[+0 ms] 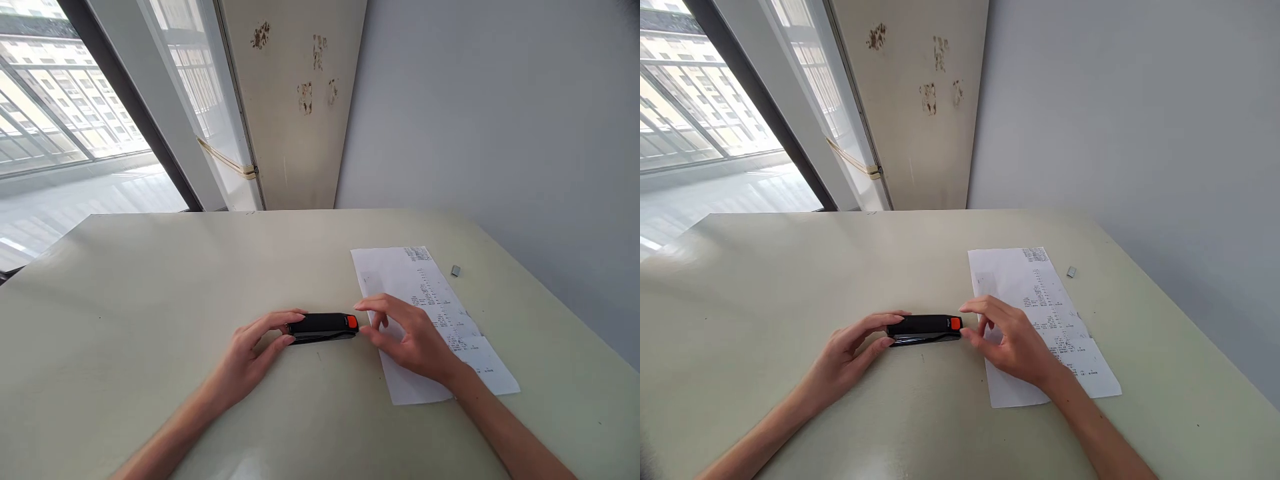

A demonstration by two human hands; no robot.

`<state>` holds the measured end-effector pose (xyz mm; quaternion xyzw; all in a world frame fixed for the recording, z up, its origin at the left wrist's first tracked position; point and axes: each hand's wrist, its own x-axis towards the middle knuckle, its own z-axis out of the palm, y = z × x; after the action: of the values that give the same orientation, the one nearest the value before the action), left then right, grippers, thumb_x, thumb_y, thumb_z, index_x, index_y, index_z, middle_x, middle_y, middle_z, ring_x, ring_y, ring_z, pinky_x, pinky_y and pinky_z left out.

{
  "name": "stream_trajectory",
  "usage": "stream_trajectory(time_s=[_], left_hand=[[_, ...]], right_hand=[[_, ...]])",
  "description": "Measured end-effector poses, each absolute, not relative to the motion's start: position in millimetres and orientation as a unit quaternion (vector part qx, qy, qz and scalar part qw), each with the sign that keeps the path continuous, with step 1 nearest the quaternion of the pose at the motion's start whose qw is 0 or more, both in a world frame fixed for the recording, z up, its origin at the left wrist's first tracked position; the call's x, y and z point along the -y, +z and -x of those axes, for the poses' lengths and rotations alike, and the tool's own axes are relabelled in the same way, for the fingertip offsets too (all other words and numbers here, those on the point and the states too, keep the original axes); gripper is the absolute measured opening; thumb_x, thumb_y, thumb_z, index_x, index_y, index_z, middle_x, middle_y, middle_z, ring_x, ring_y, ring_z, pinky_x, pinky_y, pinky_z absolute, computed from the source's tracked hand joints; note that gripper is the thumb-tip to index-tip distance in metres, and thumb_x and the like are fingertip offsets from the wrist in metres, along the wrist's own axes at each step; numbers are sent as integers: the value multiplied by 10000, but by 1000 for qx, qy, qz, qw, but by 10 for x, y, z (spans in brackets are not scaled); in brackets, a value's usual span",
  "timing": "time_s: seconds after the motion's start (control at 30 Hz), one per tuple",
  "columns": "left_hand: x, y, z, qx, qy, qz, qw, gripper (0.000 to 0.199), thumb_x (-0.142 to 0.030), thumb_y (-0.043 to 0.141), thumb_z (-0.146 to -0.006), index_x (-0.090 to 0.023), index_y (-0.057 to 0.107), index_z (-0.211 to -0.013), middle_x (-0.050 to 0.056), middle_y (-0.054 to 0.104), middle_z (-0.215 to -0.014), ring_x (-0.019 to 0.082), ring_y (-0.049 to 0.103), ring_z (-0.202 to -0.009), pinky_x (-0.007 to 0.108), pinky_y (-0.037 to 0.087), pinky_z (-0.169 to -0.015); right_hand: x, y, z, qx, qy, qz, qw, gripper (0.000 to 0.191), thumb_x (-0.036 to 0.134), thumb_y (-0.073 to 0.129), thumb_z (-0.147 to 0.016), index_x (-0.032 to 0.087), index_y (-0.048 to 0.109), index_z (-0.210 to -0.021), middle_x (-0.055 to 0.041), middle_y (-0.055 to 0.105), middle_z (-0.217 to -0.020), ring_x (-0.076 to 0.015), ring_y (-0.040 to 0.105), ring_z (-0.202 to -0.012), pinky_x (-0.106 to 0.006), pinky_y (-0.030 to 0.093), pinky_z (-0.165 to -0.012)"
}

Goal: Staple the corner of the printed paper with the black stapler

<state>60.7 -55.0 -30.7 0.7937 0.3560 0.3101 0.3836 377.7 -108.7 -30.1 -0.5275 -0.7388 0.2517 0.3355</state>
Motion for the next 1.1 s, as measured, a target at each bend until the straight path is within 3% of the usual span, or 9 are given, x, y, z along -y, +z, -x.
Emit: stream_trajectory(time_s=[0.2,0.4,0.5,0.73,0.93,1.1], left_hand=[[578,-299,-605,-331,270,-817,386,385,-321,553,-1059,-325,595,-1442,55,711,-1386,222,710,-1206,377,595,-1032],[609,-274,-622,-386,266,-812,347,465,-352,591,-1030,-334,510,-1488,44,740,-1318,223,712,-1175,403,571,-1058],[615,-246,-646,-394,271,-803,354,450,-342,585,-1022,-309,503,-1463,66,739,-1303,227,713,-1150,394,593,-1012],[603,-218,-661,-386,306,-770,406,353,-304,520,-1048,-264,518,-1399,93,733,-1192,218,701,-1067,400,583,-995],[564,-303,-661,-411,334,-717,453,267,-322,497,-1078,-244,552,-1327,69,709,-1124,190,692,-1041,369,562,-985],[550,-306,-661,-417,333,-710,460,232,-332,496,-1081,-238,567,-1280,55,699,-1088,174,685,-1003,346,551,-962]], right_hand=[[1103,-277,-3670,701,346,525,338,284,504,581,-1024,334,694,-1221,-38,743,-1100,-182,669,-715,-345,579,-672],[1126,-256,-3580,588,464,566,344,409,574,497,-1048,288,690,-1270,4,658,-673,-196,670,-577,-312,549,-521],[1142,-229,-3537,545,531,559,331,466,609,488,-1041,295,649,-1345,30,656,-600,-188,634,-470,-327,567,-507],[1142,-199,-3485,452,634,530,337,539,651,500,-1015,276,609,-1387,-14,707,-782,-213,736,-616,-331,622,-488],[1118,-197,-3483,419,654,518,357,482,626,546,-1009,253,654,-1296,-86,666,-1156,-235,792,-874,-346,685,-634],[1114,-215,-3502,397,670,520,352,460,614,551,-1016,258,659,-1287,-106,633,-1286,-255,790,-981,-337,696,-680]])
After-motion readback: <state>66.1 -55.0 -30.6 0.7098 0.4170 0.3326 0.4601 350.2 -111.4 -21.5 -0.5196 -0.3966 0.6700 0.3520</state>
